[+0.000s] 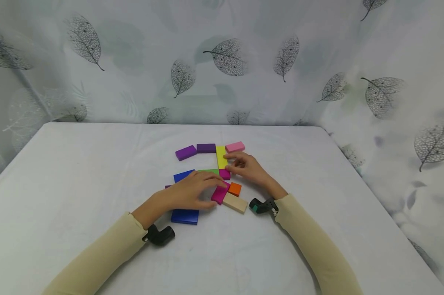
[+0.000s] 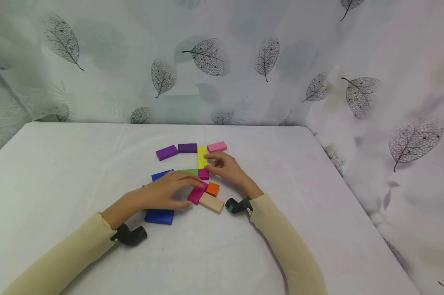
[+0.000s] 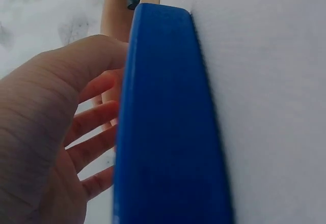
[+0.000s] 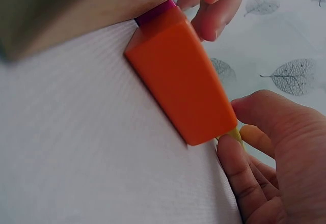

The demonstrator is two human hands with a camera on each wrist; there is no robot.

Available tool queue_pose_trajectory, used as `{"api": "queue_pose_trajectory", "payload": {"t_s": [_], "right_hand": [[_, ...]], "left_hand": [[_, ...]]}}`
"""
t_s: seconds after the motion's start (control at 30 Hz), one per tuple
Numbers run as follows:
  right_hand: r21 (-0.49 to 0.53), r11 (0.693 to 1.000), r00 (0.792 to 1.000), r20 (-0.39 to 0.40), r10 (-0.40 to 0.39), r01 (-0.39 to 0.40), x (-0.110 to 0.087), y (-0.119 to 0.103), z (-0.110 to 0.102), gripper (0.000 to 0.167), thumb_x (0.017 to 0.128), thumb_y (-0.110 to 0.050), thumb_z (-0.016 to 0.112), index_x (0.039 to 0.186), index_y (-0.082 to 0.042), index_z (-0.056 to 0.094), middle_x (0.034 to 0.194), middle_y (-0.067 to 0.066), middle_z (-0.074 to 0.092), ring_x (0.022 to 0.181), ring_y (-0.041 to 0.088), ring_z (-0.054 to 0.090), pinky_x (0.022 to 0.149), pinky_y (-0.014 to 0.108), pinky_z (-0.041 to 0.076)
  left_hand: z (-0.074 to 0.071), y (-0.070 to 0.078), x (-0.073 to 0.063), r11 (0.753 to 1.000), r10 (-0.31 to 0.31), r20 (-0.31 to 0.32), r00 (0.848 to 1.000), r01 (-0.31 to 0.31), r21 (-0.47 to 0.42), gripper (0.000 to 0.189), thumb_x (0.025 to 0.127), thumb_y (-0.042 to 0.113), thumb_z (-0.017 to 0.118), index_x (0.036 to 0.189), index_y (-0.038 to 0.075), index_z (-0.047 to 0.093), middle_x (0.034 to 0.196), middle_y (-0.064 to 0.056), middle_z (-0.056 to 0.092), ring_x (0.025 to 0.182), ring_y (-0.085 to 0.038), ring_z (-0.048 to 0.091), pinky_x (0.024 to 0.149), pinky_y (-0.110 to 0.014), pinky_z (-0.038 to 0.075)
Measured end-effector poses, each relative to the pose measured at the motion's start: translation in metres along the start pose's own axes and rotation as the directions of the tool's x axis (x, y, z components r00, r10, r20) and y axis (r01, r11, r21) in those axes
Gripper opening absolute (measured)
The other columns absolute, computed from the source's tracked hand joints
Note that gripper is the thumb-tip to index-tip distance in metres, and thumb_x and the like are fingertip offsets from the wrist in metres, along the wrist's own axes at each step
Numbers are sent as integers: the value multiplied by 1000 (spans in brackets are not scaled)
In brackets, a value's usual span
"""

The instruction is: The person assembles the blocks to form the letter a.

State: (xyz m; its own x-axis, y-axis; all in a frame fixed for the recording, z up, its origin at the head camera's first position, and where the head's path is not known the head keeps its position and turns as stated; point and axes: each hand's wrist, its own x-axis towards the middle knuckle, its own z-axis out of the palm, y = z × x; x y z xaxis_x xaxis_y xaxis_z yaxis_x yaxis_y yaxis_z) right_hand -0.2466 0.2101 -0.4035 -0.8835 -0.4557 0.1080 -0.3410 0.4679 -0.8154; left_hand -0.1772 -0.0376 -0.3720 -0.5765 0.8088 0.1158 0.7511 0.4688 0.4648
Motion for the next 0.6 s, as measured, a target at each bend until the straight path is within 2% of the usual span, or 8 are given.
{"api": "queue_pose_trajectory", "payload": {"t_s": [0.2,0.4,0.6], "right_hand": [[-8,1000,1000,6,-7,7,0,-1,1,39,93,-11,66,131,-2,59,118,16,60,85,21,59,68,21,49],[-23,1000,1000,2,6,-6,-1,-1,1,40,93,-12,66,131,-3,59,121,15,59,86,20,59,69,21,49],[-22,1000,1000,-3,4,-4,0,-1,1,39,93,-11,66,131,-4,60,120,14,59,86,20,58,72,21,49]], "left_hand": [[2,-4,-1,1000,2,11,1000,-2,-17,48,89,26,68,135,15,57,142,-7,50,137,-27,39,111,-52,33],[3,-6,-1,999,-1,40,999,3,-42,48,91,25,67,136,15,56,148,-9,45,140,-28,35,111,-51,32],[2,-7,-1,999,-1,34,999,2,-47,46,90,25,68,134,14,57,144,-8,48,138,-28,38,111,-50,33]]}}
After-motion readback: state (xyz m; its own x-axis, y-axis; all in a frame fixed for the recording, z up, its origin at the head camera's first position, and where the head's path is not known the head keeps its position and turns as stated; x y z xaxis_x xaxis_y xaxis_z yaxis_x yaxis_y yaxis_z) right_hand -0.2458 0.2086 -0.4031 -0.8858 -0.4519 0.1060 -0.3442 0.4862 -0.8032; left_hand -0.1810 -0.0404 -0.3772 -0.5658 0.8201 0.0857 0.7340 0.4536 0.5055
